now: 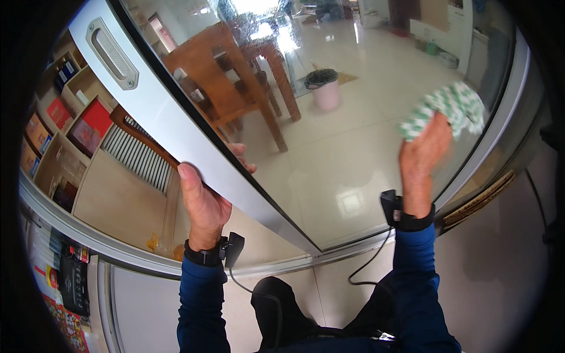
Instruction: The person wipes the glass door and the front of a refrigerator with a green and white striped cloth. They clean the door frame, the glass panel, and the refrigerator's stainless steel surface, including the digital display area.
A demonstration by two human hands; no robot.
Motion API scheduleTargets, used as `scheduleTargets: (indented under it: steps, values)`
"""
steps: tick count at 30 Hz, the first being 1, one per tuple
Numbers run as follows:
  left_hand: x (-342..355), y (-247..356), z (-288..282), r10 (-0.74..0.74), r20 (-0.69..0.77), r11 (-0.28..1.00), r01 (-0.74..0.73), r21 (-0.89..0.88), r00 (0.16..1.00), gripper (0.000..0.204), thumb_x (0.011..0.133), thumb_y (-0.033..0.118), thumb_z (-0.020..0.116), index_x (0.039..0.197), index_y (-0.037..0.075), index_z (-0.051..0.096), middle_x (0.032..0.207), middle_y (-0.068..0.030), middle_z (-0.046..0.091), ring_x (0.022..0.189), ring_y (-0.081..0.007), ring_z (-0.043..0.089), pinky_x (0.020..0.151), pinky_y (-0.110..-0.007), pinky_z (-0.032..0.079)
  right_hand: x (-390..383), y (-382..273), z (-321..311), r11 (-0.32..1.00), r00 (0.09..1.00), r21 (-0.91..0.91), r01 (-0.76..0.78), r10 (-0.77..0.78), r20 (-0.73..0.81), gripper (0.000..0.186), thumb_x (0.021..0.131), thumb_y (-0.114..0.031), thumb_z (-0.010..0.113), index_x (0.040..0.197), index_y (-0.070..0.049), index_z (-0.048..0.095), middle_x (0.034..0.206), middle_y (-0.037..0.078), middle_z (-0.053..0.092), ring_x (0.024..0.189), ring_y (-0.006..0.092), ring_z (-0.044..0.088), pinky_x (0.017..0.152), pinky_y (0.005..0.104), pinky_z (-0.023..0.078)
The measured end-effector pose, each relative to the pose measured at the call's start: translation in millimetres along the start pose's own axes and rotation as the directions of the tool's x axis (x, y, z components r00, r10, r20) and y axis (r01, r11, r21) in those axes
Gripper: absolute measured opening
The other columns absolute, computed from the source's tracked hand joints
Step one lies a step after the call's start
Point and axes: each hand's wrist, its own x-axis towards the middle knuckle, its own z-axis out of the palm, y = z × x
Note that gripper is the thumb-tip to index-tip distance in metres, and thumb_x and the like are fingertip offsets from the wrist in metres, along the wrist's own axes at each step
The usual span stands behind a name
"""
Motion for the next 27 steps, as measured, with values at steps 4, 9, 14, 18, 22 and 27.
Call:
scheduleTargets:
  steps: [4, 9, 14, 18, 22, 27]
  values:
    - [-1.7, -0.3, -2.6, 0.014, 0.058, 0.999, -0.012, -0.033, 0.998, 0.077, 0.097, 0.069, 0.048, 0.133, 0.0, 0.052, 0.119, -0.0216, 0.064, 0.099, -0.0257, 0.067, 0.09, -0.046, 0.057, -6.8, -85.2, 5.7, 0.916, 0.91, 0.148, 0.372, -0.392, 0.137, 0.048, 0.082, -0.031, 0.069, 0.117, 0.0, 0.063, 0.125, 0.022, 0.061, 0.123, 0.0435, 0.052, 0.117, 0.0687, 0.015]
    - [-2.3, -1.1, -8.4, 0.05, -0.104, 0.997, -0.055, -0.051, 0.993, 0.064, 0.1, 0.056, 0.054, 0.14, 0.007, 0.049, 0.127, -0.0166, 0.063, 0.107, -0.0309, 0.068, 0.088, -0.047, 0.06, -27.6, -156.1, 3.8, 0.585, 0.798, 0.704, 0.402, -0.601, 0.044, 0.039, 0.083, -0.027, 0.072, 0.12, -0.016, 0.069, 0.139, 0.008, 0.056, 0.131, 0.0291, 0.052, 0.11, 0.0456, 0.04]
    - [-2.9, -1.3, -2.6, 0.067, -0.096, 0.992, -0.057, 0.108, 0.993, 0.07, 0.094, 0.061, 0.061, 0.127, 0.0, 0.053, 0.108, -0.0208, 0.067, 0.087, -0.026, 0.07, 0.08, -0.045, 0.063, -33.8, -67.0, 3.0, 0.905, 0.896, 0.188, 0.38, -0.411, 0.168, 0.033, 0.076, -0.032, 0.076, 0.1, -0.01, 0.072, 0.104, 0.009, 0.066, 0.105, 0.0322, 0.062, 0.087, 0.0535, 0.048]
    - [-1.3, 0.1, -2.6, 0.029, -0.073, 0.996, -0.022, 0.09, 0.997, 0.075, 0.094, 0.068, 0.055, 0.135, 0.005, 0.051, 0.113, -0.0216, 0.066, 0.094, -0.0277, 0.07, 0.083, -0.046, 0.062, -100.0, 57.7, 16.4, 0.976, 0.982, 0.213, 0.051, -0.088, 0.17, 0.029, 0.089, -0.026, 0.064, 0.107, -0.004, 0.069, 0.109, 0.017, 0.067, 0.107, 0.0396, 0.061, 0.096, 0.0541, 0.044]
    - [-1.9, -0.3, -10.8, 0.065, -0.028, 0.992, -0.062, 0.11, 0.997, 0.073, 0.095, 0.061, 0.057, 0.142, 0.006, 0.047, 0.122, -0.0234, 0.064, 0.102, -0.0295, 0.071, 0.085, -0.047, 0.064, -245.6, 165.0, 27.9, 0.98, 0.972, -0.154, -0.129, 0.155, 0.174, 0.038, 0.092, -0.015, 0.053, 0.121, 0.008, 0.059, 0.115, 0.026, 0.066, 0.11, 0.0476, 0.06, 0.103, 0.0471, 0.043]
    - [-0.8, 6.7, -28.7, 0.062, 0.104, 0.99, -0.075, 0.118, 0.993, 0.08, 0.093, 0.056, 0.063, 0.15, 0.007, 0.038, 0.129, -0.0288, 0.061, 0.103, -0.0339, 0.072, 0.084, -0.052, 0.064, -389.5, 166.1, 76.6, 0.521, 0.507, 0.1, -0.848, 0.851, -0.135, 0.051, 0.101, -0.014, 0.04, 0.148, 0.006, 0.037, 0.147, 0.025, 0.046, 0.134, 0.0366, 0.047, 0.115, 0.037, 0.034]
